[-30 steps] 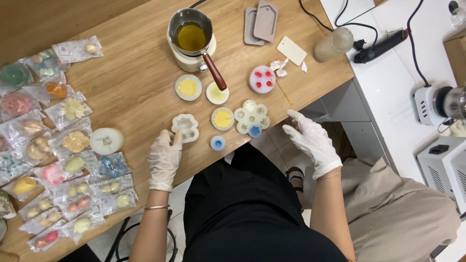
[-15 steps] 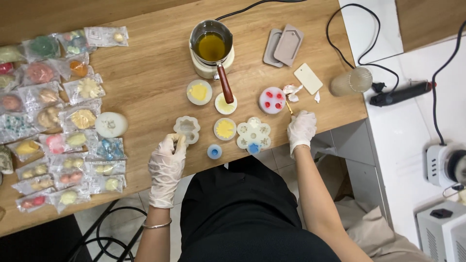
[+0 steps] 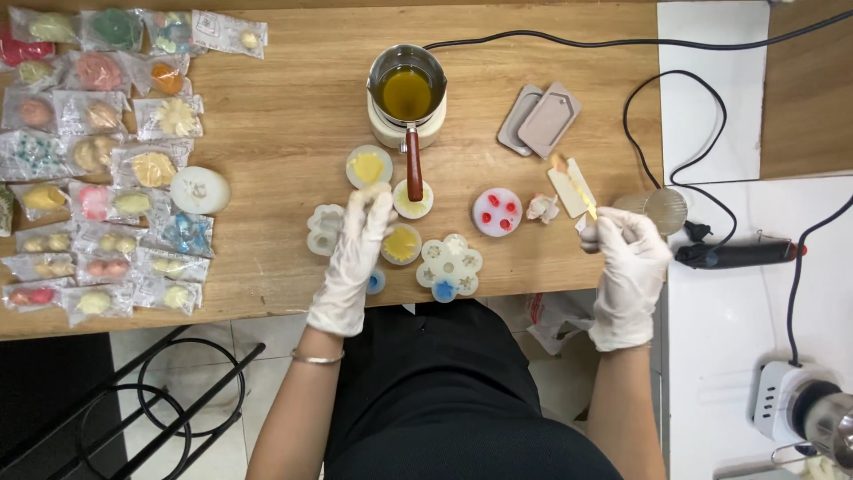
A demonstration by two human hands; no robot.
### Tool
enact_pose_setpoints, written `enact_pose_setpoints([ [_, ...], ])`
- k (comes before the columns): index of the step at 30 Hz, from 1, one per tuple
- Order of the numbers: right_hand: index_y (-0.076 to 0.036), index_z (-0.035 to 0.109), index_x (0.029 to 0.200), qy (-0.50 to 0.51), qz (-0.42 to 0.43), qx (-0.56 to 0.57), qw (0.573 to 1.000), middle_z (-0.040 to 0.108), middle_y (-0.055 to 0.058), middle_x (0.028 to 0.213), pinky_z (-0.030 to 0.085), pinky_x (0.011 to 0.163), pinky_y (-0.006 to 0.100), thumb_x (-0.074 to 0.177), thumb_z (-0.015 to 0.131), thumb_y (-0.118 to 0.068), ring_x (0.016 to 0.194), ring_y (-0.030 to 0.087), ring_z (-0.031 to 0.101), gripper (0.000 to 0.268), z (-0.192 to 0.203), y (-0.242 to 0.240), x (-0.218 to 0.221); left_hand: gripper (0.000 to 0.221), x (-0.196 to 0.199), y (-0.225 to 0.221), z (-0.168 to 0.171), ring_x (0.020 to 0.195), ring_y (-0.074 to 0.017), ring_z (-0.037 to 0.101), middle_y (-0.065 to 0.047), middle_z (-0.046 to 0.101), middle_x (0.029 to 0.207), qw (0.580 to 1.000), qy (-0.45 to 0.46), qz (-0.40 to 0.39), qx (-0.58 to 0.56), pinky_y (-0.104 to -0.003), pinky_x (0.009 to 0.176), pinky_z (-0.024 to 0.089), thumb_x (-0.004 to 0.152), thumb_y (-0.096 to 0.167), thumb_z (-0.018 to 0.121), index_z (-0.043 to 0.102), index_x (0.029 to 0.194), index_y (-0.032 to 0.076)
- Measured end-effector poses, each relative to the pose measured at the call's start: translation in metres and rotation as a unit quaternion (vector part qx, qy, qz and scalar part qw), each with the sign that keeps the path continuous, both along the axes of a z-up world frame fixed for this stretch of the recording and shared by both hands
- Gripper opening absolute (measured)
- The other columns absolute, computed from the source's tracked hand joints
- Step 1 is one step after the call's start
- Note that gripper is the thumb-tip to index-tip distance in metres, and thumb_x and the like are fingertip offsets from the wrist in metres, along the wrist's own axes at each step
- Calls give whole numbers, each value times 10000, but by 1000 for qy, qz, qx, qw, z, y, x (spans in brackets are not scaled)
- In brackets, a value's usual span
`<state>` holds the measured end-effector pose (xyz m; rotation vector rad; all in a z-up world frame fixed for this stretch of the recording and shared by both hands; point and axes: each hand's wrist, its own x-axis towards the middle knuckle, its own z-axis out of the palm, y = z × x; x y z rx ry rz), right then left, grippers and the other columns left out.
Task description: The person pours melted wax from a small saucepan into a flower-shaped silicone mold using a spoon. They carefully fill each cavity of the mold with the liquid wax.
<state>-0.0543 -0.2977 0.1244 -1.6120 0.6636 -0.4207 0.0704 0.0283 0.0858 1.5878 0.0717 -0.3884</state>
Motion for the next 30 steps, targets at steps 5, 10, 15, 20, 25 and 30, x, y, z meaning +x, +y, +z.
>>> enact_pose_setpoints([
  [5,4,674,1171,-139,34,176,974,703,91,962,548,835,296,1052,643,-20,854,169,656,125,18,-27,7,561,32,-45,-6,1020,-158,626,-89,617,1189,999,13,-8,-31,-351,861,557,987,476,628,514,1347,62],
  [10,24,660,1192,-213,92,149,961,670,94,939,504,850,286,1151,596,-109,853,169,601,154,27,-24,13,461,36,-59,-14,855,-118,651,-67,631,1011,973,122,22,-196,-304,709,568,971,403,673,508,1232,61],
  [15,39,656,1220,-212,91,101,968,658,93,983,507,871,300,1176,507,-282,875,172,600,356,53,5,33,463,37,-62,-25,787,-123,633,-75,643,956,976,143,23,-161,-284,674,530,983,412,663,517,1239,55],
  [20,44,638,1227,-200,36,113,973,641,91,983,498,878,313,1172,487,-375,871,178,594,449,47,26,27,566,33,-40,-42,1023,-213,532,-160,557,1167,997,20,-25,-67,-393,857,445,1057,418,666,464,1345,-25],
  [25,-9,618,1170,-186,-180,307,916,585,40,865,491,812,337,1128,513,-383,803,178,547,391,2,16,-1,552,3,10,27,1217,-284,534,-229,548,1327,918,-300,-24,258,-415,1054,449,1041,253,673,449,1452,-40],
  [30,-51,587,1092,-178,-302,316,882,526,15,798,483,758,332,1098,502,-458,747,165,503,416,-25,28,-40,255,-19,-12,77,1040,-267,671,-122,654,1114,883,-424,-143,143,-360,935,555,981,96,718,615,1209,48],
])
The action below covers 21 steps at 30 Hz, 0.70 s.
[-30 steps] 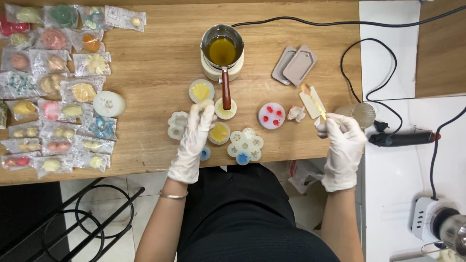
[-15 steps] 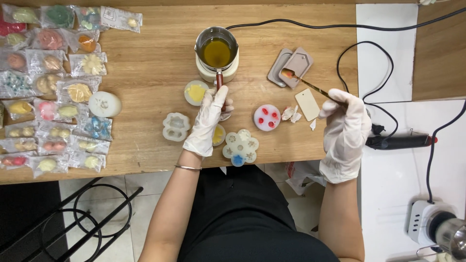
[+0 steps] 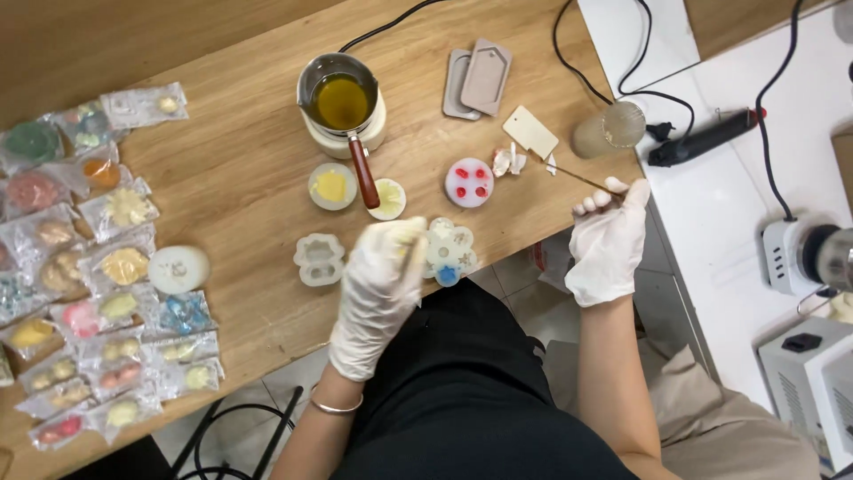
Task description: The person pours melted wax from a small saucepan into a flower-shaped silicone mold using a spoon. They carefully fill each cavity of the mold with the liquid wax.
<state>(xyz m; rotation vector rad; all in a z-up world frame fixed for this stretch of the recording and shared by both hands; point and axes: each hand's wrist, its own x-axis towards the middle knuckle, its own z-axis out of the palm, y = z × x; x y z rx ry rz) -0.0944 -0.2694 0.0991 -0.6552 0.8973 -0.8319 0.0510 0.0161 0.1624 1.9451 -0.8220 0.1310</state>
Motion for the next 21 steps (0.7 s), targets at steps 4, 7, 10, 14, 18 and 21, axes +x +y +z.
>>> enact_pose_setpoints([
  [4,-32,579,1094,29,-58,-75,995,520,21,802,479,751,314,1110,458,-483,750,158,510,468,20,31,-19,135,4,-75,-7,869,-313,676,-144,675,931,973,15,-191,126,-409,742,546,968,100,673,670,1094,53],
  [7,0,598,1119,56,-102,-122,986,530,27,810,485,751,305,1119,433,-476,749,150,520,504,25,42,-31,283,21,-165,-101,906,-301,693,-192,657,1061,949,-185,-220,130,-371,759,575,861,35,576,628,1138,10],
  [10,21,605,1109,59,-128,-163,977,547,45,815,489,752,314,1127,434,-458,754,156,536,509,27,49,-46,135,19,-236,-173,882,-256,706,-125,671,974,880,-273,-222,321,-368,641,580,891,83,625,657,1021,64],
  [14,34,613,1094,48,-149,-178,971,565,58,820,501,759,331,1129,445,-438,770,167,558,502,30,60,-60,215,32,-273,-275,800,-203,702,-99,688,897,858,-286,-186,384,-341,568,557,913,111,650,685,1094,1],
  [18,71,623,1155,-15,-135,-166,977,620,83,897,524,820,356,1129,516,-319,838,186,596,406,15,58,-68,221,37,-219,-159,935,-312,678,-155,679,1072,860,-200,-236,407,-445,746,539,875,208,688,701,1057,84],
  [21,75,614,1233,-42,-101,-153,982,660,105,977,535,866,368,1097,562,-200,888,195,619,311,15,51,-56,324,16,-202,-91,1117,-362,628,-188,689,1195,934,-29,-281,220,-520,1000,394,947,310,656,678,1177,83],
])
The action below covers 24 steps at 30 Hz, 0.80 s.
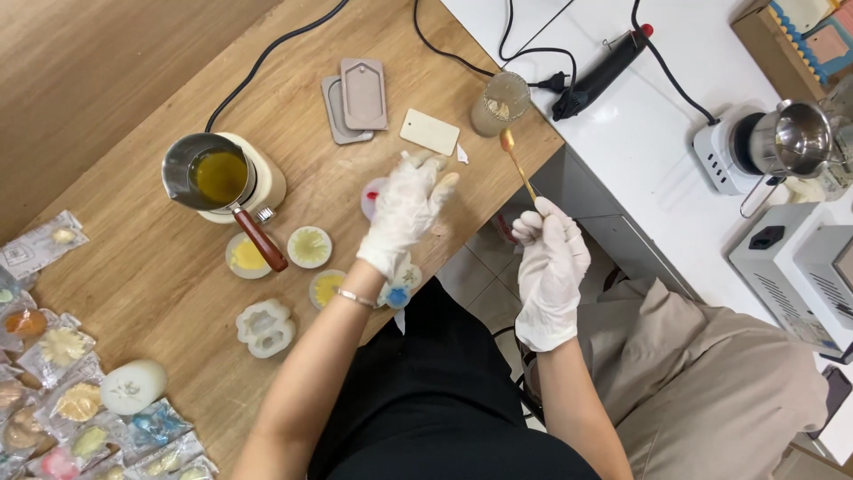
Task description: The person pours melted wax from a small saucepan into a flower-shaped silicone mold using a spoon. They carefully fill each cavity of the mold with the liquid wax.
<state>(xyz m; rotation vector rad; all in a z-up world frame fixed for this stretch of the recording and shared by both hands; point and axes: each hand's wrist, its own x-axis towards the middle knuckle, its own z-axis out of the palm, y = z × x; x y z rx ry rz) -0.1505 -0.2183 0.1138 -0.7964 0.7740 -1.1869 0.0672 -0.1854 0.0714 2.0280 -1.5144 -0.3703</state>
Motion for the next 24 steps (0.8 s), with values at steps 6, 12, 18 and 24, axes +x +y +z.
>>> enact_pose_setpoints([
  [6,42,604,1287,33,76,28,996,702,119,988,550,827,336,1030,589,-74,849,174,646,282,18,11,41,433,-28,-4,64,1269,-258,628,-161,683,1307,773,622,2,-125,-416,1138,392,1076,277,527,549,1415,10],
  [12,57,675,1106,209,114,69,969,712,72,839,524,662,250,1042,589,-102,679,107,628,192,12,14,45,417,-44,-42,42,1107,-206,704,-180,717,1235,631,769,31,-101,-337,1008,545,1069,228,543,584,1366,-62],
  [18,27,689,1059,220,154,59,961,673,29,795,480,627,227,1059,585,-114,659,76,575,175,6,-17,27,361,-59,-82,35,874,-117,694,-116,766,1086,641,756,87,-100,-274,805,556,1060,237,533,677,1252,-33],
  [24,6,687,1086,256,171,44,950,670,1,817,488,649,217,1045,581,-100,694,58,573,155,-13,-45,21,350,-64,-113,34,730,-65,618,-43,755,926,684,715,128,-65,-232,681,502,1041,265,535,730,1146,-6],
])
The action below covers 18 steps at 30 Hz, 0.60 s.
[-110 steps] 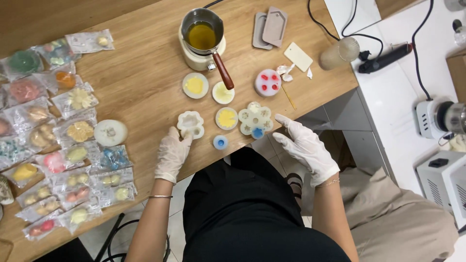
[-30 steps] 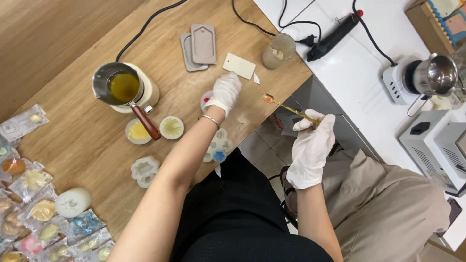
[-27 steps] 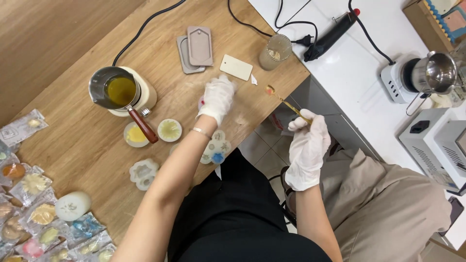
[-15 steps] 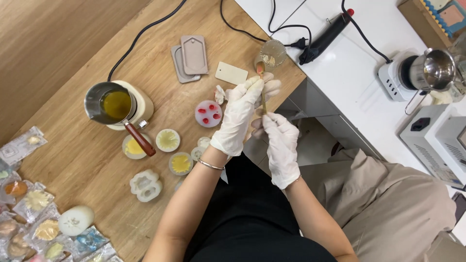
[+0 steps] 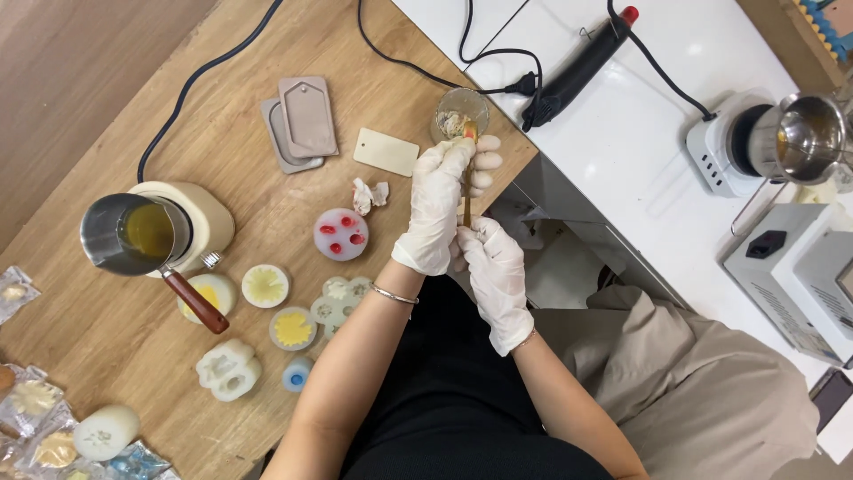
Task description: The person pours melted wax from a small saucepan into a flower-shaped silicone mold using a spoon. They carefully fill each cavity of the mold with the liquid wax.
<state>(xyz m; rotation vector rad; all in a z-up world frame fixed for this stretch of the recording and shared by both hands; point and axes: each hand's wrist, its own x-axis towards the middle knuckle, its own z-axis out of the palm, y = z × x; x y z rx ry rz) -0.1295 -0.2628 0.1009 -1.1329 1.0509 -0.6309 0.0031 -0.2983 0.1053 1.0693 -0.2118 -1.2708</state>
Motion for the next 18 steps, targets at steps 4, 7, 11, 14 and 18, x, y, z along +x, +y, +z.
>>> enact_pose_setpoints([
  [4,-3,675,1092,9,21,0,1000,672,-14,832,492,657,211,1033,595,-76,715,43,577,123,-9,-11,2,339,3,-10,-1,653,-46,546,0,708,824,998,-25,26,43,-223,620,461,1036,273,555,758,1071,4],
  [7,-2,672,1072,16,40,-3,999,677,-16,827,494,645,212,1032,602,-72,701,44,577,106,-14,-21,0,335,2,-18,-17,621,-47,535,7,687,785,998,-12,35,50,-223,584,450,1034,278,562,767,1028,13],
  [11,-7,666,1053,28,58,-7,998,666,-19,813,481,621,214,1030,605,-75,681,47,569,94,-18,-33,-3,335,0,-27,-21,605,-49,533,12,672,753,997,-11,47,59,-221,571,441,1037,285,569,768,996,18],
  [14,-10,664,1032,42,71,-6,997,649,-20,792,475,607,216,1033,605,-81,656,51,558,93,-21,-39,-6,343,0,-33,-27,590,-53,534,17,662,721,995,-11,53,79,-223,564,437,1038,294,574,763,954,20],
  [18,-14,672,1025,55,90,-8,994,639,-16,771,473,597,211,1034,598,-88,634,49,549,105,-24,-46,-6,369,1,-39,-44,566,-70,553,-2,670,697,994,3,57,95,-238,549,454,1035,312,581,757,902,15],
])
